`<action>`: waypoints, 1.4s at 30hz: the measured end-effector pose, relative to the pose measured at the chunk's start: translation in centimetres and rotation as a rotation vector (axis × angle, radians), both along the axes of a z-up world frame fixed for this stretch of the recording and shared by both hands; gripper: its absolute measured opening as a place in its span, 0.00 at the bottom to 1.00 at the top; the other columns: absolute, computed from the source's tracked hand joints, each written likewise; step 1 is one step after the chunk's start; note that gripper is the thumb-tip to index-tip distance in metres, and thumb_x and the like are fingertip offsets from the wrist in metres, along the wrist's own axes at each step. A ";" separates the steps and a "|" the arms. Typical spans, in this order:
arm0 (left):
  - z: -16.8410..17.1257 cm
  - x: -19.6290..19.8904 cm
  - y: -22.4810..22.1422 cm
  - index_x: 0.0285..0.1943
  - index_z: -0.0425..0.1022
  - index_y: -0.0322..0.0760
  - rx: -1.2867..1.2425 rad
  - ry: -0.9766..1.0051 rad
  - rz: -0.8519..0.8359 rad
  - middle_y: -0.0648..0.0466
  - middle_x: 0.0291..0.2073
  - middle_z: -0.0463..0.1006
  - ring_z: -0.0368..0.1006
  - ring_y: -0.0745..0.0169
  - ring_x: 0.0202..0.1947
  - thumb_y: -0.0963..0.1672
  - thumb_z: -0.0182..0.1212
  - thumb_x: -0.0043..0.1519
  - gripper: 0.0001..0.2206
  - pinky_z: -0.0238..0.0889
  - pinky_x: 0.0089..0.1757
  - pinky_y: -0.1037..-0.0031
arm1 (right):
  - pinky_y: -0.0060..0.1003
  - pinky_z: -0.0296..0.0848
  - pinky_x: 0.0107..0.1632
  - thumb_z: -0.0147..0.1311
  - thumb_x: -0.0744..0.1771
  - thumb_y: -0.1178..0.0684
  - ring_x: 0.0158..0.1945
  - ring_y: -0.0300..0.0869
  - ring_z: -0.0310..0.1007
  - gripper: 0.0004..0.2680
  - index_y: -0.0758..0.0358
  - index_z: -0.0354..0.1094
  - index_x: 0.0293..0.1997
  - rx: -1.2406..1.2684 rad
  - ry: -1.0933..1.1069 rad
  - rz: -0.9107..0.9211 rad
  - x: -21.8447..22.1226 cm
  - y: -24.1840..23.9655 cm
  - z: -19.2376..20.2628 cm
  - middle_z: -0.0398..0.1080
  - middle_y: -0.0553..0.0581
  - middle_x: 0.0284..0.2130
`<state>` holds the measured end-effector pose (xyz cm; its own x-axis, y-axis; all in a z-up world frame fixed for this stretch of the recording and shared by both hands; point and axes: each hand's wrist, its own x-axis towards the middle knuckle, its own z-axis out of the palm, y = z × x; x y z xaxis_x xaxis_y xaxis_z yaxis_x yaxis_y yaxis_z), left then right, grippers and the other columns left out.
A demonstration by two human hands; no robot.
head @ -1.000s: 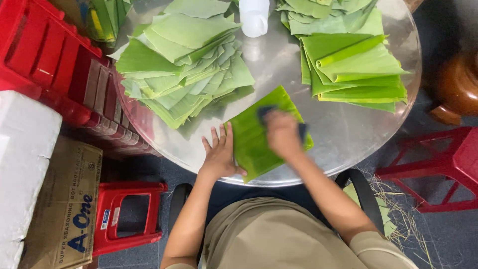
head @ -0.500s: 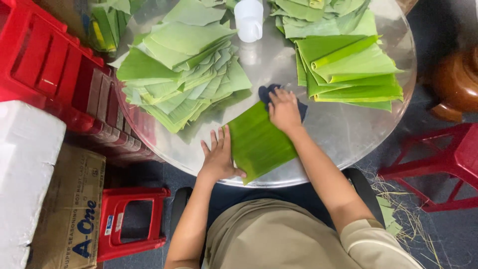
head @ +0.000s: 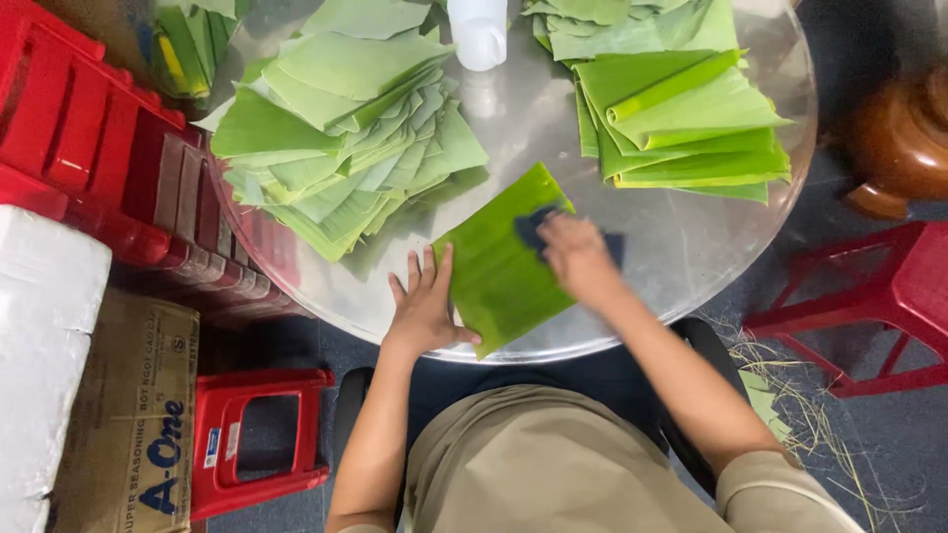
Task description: Wiping banana leaves with a cloth and stacking them on a table
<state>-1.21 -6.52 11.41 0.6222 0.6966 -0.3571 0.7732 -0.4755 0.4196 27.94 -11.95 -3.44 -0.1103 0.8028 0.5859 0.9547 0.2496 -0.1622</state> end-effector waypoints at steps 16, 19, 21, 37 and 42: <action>-13.1 1.3 7.5 0.54 0.81 0.49 0.424 -0.233 0.264 0.61 0.42 0.70 0.64 0.55 0.51 0.51 0.76 0.51 0.22 0.64 0.50 0.57 | 0.39 0.72 0.58 0.61 0.67 0.53 0.56 0.44 0.76 0.09 0.43 0.79 0.52 0.030 0.441 -0.243 6.5 -5.2 2.9 0.78 0.48 0.48; -13.5 1.9 8.0 0.43 0.84 0.41 0.392 -0.386 0.291 0.51 0.38 0.70 0.70 0.45 0.45 0.43 0.77 0.46 0.15 0.68 0.48 0.57 | 0.36 0.74 0.56 0.63 0.65 0.54 0.52 0.42 0.79 0.09 0.42 0.81 0.47 0.014 0.537 -0.205 3.8 -7.7 6.4 0.80 0.46 0.43; -10.7 2.8 7.3 0.43 0.82 0.42 0.342 -0.469 0.277 0.51 0.36 0.73 0.73 0.43 0.42 0.41 0.73 0.50 0.13 0.69 0.46 0.57 | 0.39 0.74 0.54 0.62 0.65 0.54 0.50 0.46 0.79 0.08 0.45 0.80 0.47 0.063 0.514 -0.279 4.5 -7.9 6.3 0.79 0.50 0.43; 5.1 28.9 13.5 0.54 0.73 0.32 0.247 -1.299 0.050 0.39 0.42 0.77 0.74 0.43 0.50 0.33 0.68 0.56 0.17 0.64 0.53 0.58 | 0.41 0.64 0.45 0.61 0.65 0.50 0.49 0.46 0.72 0.09 0.44 0.77 0.49 -0.070 0.314 -0.543 5.6 -8.1 4.9 0.74 0.48 0.49; -5.1 37.5 15.2 0.56 0.65 0.36 0.052 -0.962 0.216 0.41 0.54 0.72 0.68 0.36 0.59 0.35 0.66 0.56 0.21 0.60 0.60 0.48 | 0.41 0.63 0.43 0.61 0.64 0.50 0.48 0.47 0.71 0.08 0.46 0.77 0.47 -0.003 0.305 -0.533 5.4 -8.0 4.6 0.73 0.49 0.48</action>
